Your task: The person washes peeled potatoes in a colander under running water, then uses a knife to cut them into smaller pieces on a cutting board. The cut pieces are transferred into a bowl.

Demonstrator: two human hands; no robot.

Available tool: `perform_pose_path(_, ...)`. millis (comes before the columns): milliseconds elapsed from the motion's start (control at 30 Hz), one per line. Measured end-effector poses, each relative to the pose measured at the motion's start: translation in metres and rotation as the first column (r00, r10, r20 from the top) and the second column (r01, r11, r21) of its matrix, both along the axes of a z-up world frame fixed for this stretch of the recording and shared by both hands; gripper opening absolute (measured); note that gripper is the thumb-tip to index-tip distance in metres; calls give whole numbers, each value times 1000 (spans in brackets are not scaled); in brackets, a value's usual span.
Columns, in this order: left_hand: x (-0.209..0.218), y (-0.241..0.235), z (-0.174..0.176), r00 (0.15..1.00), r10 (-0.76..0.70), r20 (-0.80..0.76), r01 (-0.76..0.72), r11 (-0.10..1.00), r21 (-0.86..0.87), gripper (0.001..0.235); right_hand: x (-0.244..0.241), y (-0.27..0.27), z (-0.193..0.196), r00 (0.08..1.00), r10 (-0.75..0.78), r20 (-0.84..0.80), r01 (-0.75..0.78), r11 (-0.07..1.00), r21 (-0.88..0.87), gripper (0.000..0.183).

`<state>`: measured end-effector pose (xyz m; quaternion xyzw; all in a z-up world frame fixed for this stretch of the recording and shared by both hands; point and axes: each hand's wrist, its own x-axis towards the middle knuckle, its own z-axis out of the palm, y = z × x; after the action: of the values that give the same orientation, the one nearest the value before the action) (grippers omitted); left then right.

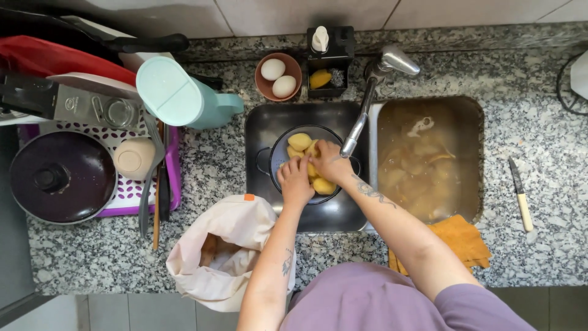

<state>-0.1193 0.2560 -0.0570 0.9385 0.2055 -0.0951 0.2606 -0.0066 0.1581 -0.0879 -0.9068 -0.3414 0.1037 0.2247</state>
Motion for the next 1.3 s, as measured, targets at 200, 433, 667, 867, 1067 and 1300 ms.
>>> perform_pose_path(200, 12, 21, -29, 952, 304, -22, -299, 920, -251, 66, -1, -8, 19, 955, -3, -298, 20, 998, 54, 27)
perform_pose_path(433, 64, 11, 2, 862, 473, 183, -385, 845, -371, 78, -18, -8, 50, 884, -251, -394, 302, 951, 71, 60)
perform_pose_path(667, 84, -3, 42, 986, 93, 141, -35, 929, -368, 55, -7, -1, 119, 699, -463, -544, 484, 867, -117, 56)
perform_pose_path(867, 67, 7, 40, 990, 76, 120, 25, 740, -672, 71, -10, -12, 114, 535, -381, -754, 548, 836, -34, 65)
perform_pose_path(1067, 55, 8, -11, 998, -26, 62, 41, 965, -258, 59, -6, -13, 66, 769, -295, -568, 306, 949, -79, 48)
perform_pose_path(1300, 81, 8, -39, 925, -315, -212, 334, 941, 59, 57, -2, -6, 119, 932, -181, -315, 86, 952, -292, 40)
